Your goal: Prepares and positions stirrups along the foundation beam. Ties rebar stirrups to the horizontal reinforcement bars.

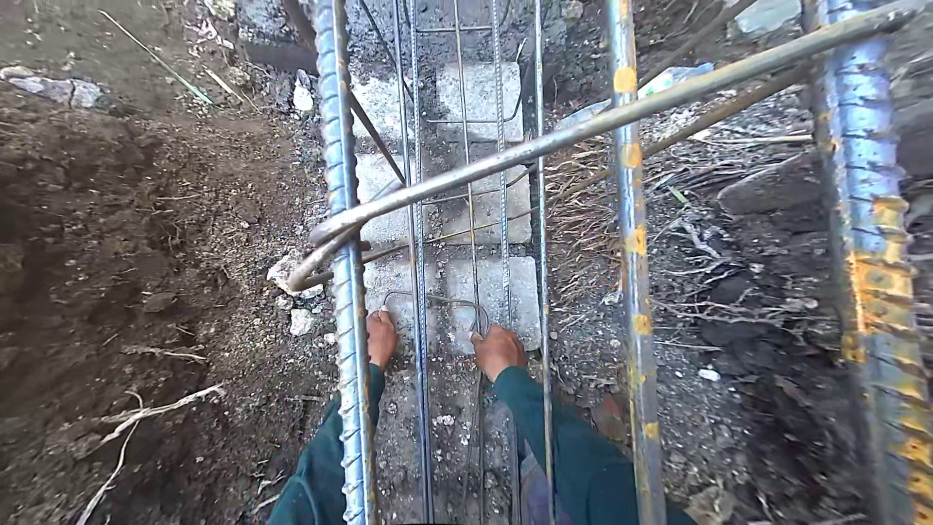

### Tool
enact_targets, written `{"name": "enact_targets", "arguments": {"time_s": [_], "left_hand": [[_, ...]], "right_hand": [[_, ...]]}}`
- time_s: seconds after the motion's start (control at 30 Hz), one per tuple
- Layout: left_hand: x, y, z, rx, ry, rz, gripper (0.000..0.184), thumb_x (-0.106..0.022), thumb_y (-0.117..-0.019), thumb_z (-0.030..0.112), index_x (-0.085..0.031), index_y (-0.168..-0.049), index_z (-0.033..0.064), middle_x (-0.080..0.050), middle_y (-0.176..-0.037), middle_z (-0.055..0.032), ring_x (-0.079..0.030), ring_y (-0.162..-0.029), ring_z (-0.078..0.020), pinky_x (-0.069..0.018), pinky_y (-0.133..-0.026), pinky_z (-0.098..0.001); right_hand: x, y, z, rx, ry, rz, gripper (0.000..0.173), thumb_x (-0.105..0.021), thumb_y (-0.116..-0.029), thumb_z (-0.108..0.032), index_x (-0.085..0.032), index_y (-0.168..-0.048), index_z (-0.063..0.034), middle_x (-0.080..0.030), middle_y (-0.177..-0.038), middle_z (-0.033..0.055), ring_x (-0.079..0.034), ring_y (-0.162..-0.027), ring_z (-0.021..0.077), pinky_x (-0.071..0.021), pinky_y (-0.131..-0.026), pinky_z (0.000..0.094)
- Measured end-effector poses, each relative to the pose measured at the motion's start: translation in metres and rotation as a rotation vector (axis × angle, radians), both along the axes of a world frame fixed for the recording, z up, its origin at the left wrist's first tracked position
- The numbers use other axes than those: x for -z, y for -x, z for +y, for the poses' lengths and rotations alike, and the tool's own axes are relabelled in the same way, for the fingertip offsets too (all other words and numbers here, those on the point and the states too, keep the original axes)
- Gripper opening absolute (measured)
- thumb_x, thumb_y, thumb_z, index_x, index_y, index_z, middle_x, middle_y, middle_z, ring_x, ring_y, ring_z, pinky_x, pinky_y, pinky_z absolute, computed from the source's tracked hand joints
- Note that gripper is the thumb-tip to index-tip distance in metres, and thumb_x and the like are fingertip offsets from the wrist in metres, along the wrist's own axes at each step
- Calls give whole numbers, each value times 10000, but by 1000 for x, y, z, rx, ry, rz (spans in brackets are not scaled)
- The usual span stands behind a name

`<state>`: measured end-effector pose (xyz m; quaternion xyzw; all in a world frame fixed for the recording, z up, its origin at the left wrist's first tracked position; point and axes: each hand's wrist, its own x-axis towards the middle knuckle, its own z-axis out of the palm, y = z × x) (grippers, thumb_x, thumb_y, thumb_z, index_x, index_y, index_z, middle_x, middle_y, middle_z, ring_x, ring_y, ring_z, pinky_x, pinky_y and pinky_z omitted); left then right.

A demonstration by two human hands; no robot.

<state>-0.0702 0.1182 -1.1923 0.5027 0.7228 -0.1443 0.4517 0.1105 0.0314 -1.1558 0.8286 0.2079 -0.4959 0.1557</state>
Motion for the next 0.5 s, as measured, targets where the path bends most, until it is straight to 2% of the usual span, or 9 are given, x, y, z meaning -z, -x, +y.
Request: {"name": "enact_targets", "arguments": {"time_s": [0.03, 0.1, 0.17, 0.23, 0.33, 0.4, 0.47, 0.5], "left_hand": [[0, -1, 2, 34, -1, 4, 551, -273, -1141, 342, -648, -1241, -48, -661, -1230, -281, -625, -1197, -415, -451, -1036, -576], [11, 4, -3, 78, -42, -7, 558, -277, -1136, 369, -651, -1235, -34, -667, -1209, -279, -633, -1176, -419, -462, -1022, -591], [13, 4, -13, 92, -44, -79, 499, -309, -1133, 327, -624, -1278, -32, -665, -1191, -286, -643, -1138, -434, -477, -991, -616], [7, -1, -26, 71, -26, -228, 434, -338, -1132, 283, -583, -1309, -29, -659, -1155, -279, -646, -1079, -419, -492, -950, -603], [12, 1, -43, 81, -48, -327, 446, -359, -1117, 288, -508, -1435, 12, -641, -1244, -280, -633, -1146, -429, -483, -984, -613], [16, 8, -49, 59, -71, -365, 425, -426, -1096, 268, -510, -1438, 28, -644, -1247, -266, -640, -1133, -418, -495, -965, -615], [15, 12, -57, 18, -110, -391, 396, -498, -1049, 221, -541, -1390, 25, -648, -1234, -234, -646, -1101, -377, -514, -934, -587], [12, 13, -61, 28, -130, -380, 429, -528, -1035, 212, -516, -1425, 33, -620, -1311, -220, -634, -1151, -367, -512, -959, -580]], "right_hand": [[0, -1, 0, -2, 1, 8, 448, -517, -1066, -400, -655, -1265, -22, -677, -1271, 177, -652, -1207, 287, -493, -1041, 478], [6, -2, -7, 30, -30, 21, 429, -504, -1076, -399, -643, -1235, -26, -710, -1111, 152, -718, -978, 247, -562, -895, 430], [11, -5, -18, 80, -56, 24, 441, -516, -1074, -408, -636, -1242, -19, -718, -1048, 161, -729, -880, 253, -589, -829, 427], [4, -5, -22, 78, -73, 16, 487, -526, -1066, -434, -658, -1233, 3, -718, -1060, 186, -723, -902, 286, -578, -860, 460], [-8, -1, -19, 76, -84, 15, 532, -509, -1073, -450, -649, -1216, 43, -701, -1086, 229, -710, -942, 331, -554, -896, 513], [-17, 1, -16, 107, -91, 19, 524, -518, -1074, -436, -634, -1234, 49, -690, -1112, 253, -707, -973, 357, -556, -895, 532], [-13, -3, -22, 124, -106, 21, 539, -519, -1069, -461, -629, -1232, 41, -693, -1063, 246, -711, -913, 356, -575, -838, 534], [-1, -6, -33, 124, -149, 6, 533, -517, -1067, -470, -630, -1220, 29, -700, -996, 225, -713, -827, 338, -587, -770, 523]]}}
